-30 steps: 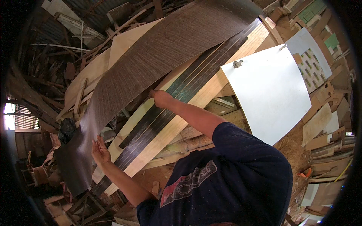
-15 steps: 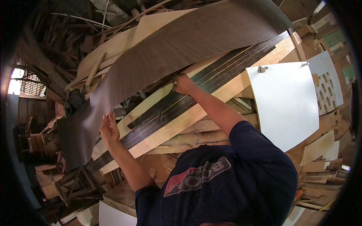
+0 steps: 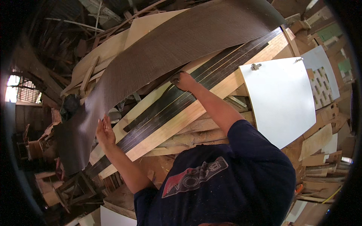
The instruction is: The person applies glue to the edge of a large wooden panel and then carefully attaches a flexible veneer strip by hand, pressing it along the length of the edge.
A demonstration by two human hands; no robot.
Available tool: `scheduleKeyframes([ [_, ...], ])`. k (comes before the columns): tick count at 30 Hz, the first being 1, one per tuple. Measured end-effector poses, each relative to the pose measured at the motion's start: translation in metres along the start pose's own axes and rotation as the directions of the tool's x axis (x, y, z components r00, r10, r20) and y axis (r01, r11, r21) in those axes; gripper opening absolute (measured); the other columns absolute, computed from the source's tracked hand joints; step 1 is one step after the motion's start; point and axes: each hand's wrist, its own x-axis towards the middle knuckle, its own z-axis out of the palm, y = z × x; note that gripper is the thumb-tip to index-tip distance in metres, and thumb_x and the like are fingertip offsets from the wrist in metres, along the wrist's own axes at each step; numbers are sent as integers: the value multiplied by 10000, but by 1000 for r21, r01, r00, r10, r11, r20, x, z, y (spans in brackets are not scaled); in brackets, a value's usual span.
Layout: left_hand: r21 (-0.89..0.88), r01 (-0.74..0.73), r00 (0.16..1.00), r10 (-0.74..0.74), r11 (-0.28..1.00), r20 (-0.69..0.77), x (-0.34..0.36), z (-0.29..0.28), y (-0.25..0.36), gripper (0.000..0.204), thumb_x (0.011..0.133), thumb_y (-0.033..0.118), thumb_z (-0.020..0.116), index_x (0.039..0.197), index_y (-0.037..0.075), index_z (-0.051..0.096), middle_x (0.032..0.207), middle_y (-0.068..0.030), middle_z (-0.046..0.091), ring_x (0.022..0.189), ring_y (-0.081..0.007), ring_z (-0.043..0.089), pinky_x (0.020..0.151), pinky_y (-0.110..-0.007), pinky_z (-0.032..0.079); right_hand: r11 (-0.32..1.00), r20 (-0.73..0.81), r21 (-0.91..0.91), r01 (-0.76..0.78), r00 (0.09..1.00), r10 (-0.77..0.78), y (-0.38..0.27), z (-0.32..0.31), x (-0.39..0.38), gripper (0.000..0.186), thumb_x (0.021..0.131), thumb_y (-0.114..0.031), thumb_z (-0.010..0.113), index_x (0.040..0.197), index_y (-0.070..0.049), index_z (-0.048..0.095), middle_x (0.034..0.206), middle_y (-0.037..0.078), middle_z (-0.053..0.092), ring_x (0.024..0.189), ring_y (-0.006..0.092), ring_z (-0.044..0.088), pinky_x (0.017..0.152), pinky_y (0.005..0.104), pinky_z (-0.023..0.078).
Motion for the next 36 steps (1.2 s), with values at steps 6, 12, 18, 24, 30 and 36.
scheduleKeyframes([
  [6,44,-31,999,32,999,-23,-7,-3,-2,413,1038,81,585,1312,-186,429,1242,-264,597,1219,-321,642,1117,-397,547,996,-38,-85,38,998,-41,8,-26,2,283,948,-278,616,1049,-49,749,1055,188,734,973,383,704,838,477,582],
  [12,0,16,1000,-16,1000,15,-3,1,-3,518,1029,110,612,1370,-197,371,1309,-289,553,1226,-325,632,1148,-405,517,998,-124,-30,57,990,-61,8,-54,-3,292,874,-207,694,1087,-15,749,1050,201,741,971,397,698,849,472,567],
  [18,73,-42,997,47,996,-69,-12,5,-7,570,1026,122,615,1403,-198,331,1301,-291,560,1211,-316,636,1115,-400,545,983,-261,119,-137,951,164,24,-130,-60,261,890,-270,702,1040,-63,753,997,187,737,960,403,693,829,471,560],
  [24,88,-47,998,50,995,-34,-5,-6,-13,617,1015,100,620,1426,-198,268,1309,-304,541,1181,-345,651,1076,-411,577,899,-792,224,-376,467,393,168,-279,-107,221,903,-233,724,1072,-94,757,964,133,761,926,299,734,829,390,561],
  [30,-34,-20,997,18,999,-80,4,-28,-25,596,968,74,673,1363,-178,304,1242,-295,566,1144,-372,673,1066,-444,584,462,-345,527,-713,317,883,278,-344,-106,505,882,-336,769,1127,97,678,983,179,659,762,248,615,618,389,487],
  [36,27,-33,987,36,999,-155,-11,-24,-32,530,955,59,680,1304,-164,349,1239,-283,572,1150,-360,674,1053,-449,591,318,-200,816,-482,280,939,291,-338,-94,257,904,-196,754,1056,5,707,759,48,525,613,147,496,519,325,424],
])
